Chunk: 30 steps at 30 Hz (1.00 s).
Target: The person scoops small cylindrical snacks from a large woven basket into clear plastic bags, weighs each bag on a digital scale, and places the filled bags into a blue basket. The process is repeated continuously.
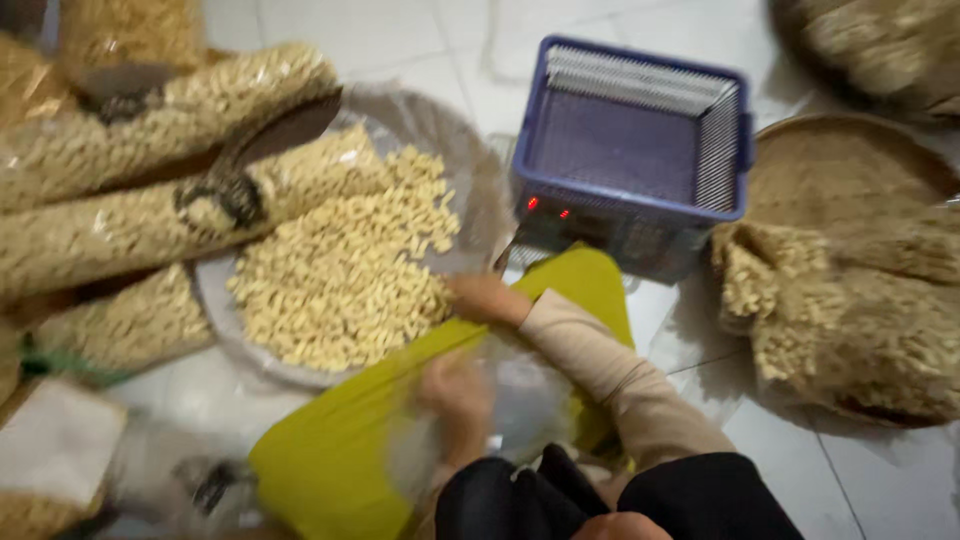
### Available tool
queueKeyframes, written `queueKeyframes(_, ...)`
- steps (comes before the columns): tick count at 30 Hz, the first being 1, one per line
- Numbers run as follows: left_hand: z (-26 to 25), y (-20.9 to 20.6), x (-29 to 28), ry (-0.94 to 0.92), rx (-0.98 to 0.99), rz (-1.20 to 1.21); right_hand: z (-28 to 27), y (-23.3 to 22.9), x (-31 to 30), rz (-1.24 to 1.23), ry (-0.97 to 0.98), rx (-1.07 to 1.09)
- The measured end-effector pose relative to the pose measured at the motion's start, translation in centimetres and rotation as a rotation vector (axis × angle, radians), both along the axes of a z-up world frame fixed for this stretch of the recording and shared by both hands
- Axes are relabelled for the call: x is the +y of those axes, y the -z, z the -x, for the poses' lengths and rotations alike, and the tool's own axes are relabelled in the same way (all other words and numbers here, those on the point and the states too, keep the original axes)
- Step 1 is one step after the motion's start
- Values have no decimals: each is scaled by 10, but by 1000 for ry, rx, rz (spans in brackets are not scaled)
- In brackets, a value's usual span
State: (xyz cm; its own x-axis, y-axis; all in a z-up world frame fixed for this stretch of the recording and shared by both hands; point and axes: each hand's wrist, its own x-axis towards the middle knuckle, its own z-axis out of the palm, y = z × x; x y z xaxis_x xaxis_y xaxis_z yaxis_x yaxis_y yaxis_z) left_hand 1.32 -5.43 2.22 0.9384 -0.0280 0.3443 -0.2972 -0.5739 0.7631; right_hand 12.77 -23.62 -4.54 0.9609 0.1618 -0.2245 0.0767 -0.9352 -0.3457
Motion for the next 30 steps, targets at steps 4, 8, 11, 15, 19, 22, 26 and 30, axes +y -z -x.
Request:
queueKeyframes(4,56,12,-49,697,-107,-391,6,-41,-10,-494,437,-768)
queueKeyframes(8,67,25,-70,781,-18,-389,15,-54,-30,-460,303,-840)
queueKeyframes(11,67,32,-66,726,-84,-358,12,-30,-22,-35,108,-154)
queueKeyframes(15,61,40,-52,775,-184,-306,7,5,-24,-36,-86,-173)
queueKeyframes(19,59,38,-44,785,-143,-305,7,28,-25,104,-317,-263)
queueKeyframes(22,45,32,-35,673,-149,-306,3,33,-26,221,-309,-56)
queueKeyframes(26,23,32,-27,625,-129,-306,2,39,-26,70,-104,0)
queueKeyframes(30,18,37,-28,693,-58,-340,3,48,-29,129,-155,-29)
